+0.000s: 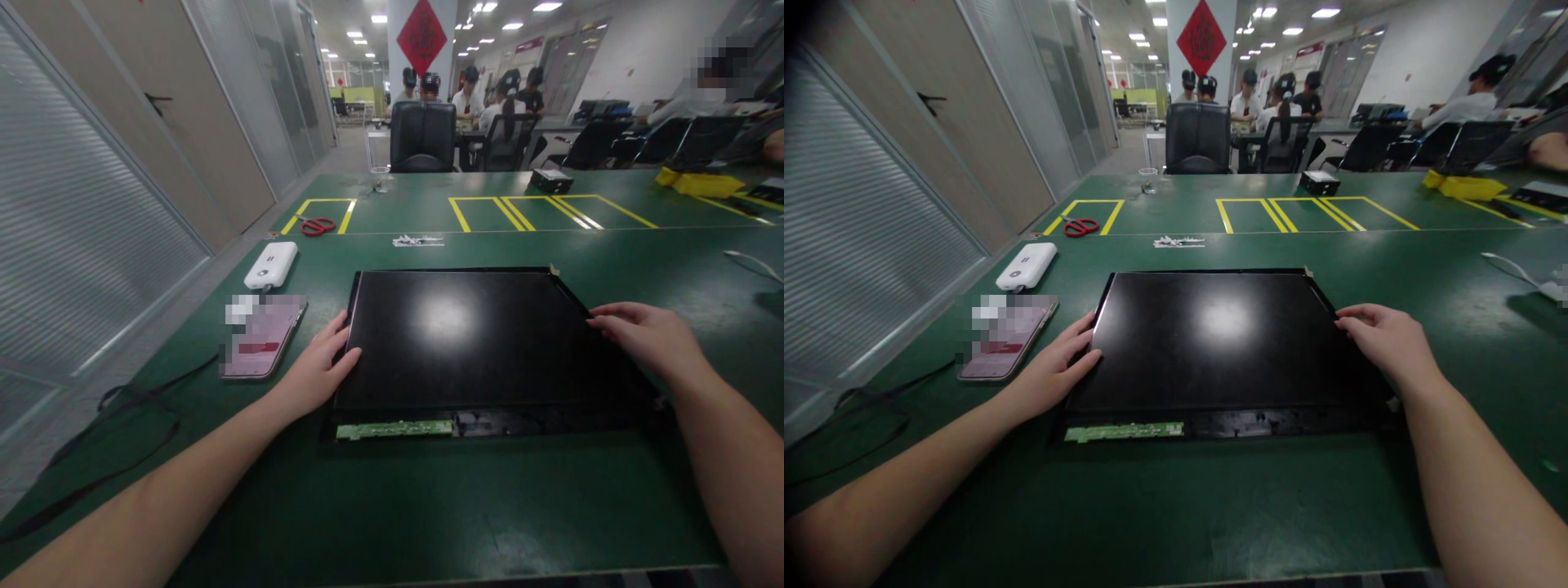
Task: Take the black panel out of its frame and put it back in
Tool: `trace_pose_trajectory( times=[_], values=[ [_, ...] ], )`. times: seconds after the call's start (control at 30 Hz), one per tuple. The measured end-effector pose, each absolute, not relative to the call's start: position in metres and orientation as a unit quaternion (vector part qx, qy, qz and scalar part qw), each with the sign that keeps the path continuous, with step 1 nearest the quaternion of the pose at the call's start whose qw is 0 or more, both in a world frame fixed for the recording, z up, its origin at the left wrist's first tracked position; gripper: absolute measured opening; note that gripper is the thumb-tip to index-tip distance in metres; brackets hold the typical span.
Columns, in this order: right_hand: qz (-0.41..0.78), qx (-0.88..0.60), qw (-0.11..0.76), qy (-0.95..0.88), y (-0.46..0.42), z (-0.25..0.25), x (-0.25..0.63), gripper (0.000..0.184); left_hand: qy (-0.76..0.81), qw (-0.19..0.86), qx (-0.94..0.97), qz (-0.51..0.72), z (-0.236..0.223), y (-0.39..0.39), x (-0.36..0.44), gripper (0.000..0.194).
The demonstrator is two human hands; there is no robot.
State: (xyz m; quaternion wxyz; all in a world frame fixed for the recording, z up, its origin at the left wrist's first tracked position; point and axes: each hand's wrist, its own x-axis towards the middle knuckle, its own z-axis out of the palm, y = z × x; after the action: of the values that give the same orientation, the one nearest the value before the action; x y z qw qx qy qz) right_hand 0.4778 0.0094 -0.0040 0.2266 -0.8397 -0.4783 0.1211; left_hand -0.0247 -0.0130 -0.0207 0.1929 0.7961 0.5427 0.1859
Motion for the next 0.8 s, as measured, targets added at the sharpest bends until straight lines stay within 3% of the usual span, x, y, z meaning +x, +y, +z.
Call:
trace_pose_trajectory(
  times=[0.8],
  values=[
    [0.124, -0.843, 0.226, -0.473, 0.0069, 0.0014, 0.4716, 0.036, 0.538, 0.187, 0.798, 0.198, -0.0265, -0.0183, -0.0276, 0.068]
  ],
)
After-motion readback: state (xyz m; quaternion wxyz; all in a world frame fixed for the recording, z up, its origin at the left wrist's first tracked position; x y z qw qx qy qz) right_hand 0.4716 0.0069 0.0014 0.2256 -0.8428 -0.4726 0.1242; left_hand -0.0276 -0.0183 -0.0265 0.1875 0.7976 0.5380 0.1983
